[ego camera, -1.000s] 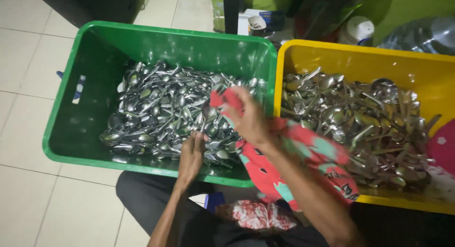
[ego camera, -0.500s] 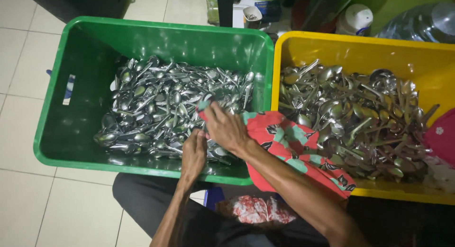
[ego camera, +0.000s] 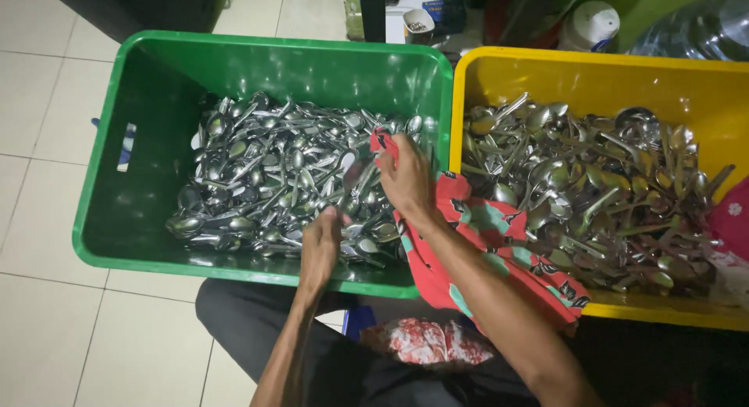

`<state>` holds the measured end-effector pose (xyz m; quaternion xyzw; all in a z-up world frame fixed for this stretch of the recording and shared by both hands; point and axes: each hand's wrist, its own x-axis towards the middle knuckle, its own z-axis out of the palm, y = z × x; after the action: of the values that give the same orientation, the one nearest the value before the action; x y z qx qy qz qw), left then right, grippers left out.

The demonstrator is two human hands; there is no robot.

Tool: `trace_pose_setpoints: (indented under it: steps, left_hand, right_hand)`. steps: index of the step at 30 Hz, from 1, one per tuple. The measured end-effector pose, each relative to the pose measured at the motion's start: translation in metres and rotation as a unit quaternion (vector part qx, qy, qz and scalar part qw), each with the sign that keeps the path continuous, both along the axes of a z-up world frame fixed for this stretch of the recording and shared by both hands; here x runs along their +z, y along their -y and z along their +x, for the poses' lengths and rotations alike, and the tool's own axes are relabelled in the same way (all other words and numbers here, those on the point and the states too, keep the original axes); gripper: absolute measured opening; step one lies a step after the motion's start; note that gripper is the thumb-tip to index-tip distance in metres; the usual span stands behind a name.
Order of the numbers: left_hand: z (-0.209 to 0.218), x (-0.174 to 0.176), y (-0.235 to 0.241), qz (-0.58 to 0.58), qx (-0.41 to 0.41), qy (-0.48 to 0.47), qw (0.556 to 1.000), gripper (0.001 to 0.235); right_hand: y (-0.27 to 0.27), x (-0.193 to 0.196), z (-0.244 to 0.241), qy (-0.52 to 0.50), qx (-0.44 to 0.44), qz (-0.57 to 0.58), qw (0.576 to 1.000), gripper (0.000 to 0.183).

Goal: The person wipes metal spoons with a red and green cloth. They pick up spoons from a green bin, wipe them, and place them into a yellow bin. The person continues this process throughout the video.

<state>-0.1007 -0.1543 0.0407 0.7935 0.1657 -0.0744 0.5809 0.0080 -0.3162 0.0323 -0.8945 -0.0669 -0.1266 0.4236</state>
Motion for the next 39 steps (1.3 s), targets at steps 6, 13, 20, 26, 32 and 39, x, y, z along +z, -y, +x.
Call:
trace_pose_setpoints:
  steps: [6,13,20,26,32,39]
  left_hand:
    - [0.003,-0.022,0.0,-0.022,0.046,0.055,0.997,0.032]
    - [-0.003,-0.001,0.006,0.078,0.014,0.101,0.992,0.032]
    - [-0.008,0.017,0.011,0.207,-0.032,0.101,0.973,0.022]
    - [-0.015,0.015,0.013,0.167,-0.007,0.134,0.977,0.025]
    - [-0.014,0.013,0.011,0.124,-0.002,0.103,0.987,0.028]
    - [-0.012,0.023,0.008,0.097,-0.031,0.029,0.994,0.035]
  right_hand:
    - [0.009,0.012,-0.005,0.024,0.005,0.058,0.998,0.02]
    - [-0.017,-0.002,-0.019,0.199,0.133,-0.177,0.955,0.025]
    - [-0.018,0.001,-0.035,0.243,0.148,-0.223,0.932,0.022]
    - [0.003,0.035,-0.005,-0.179,0.039,0.141,0.973,0.022]
    - [-0.006,0.037,-0.004,-0.326,0.059,0.272,0.903,0.051]
    - [0.01,-0.012,0.014,-0.309,-0.03,0.344,0.886,0.048]
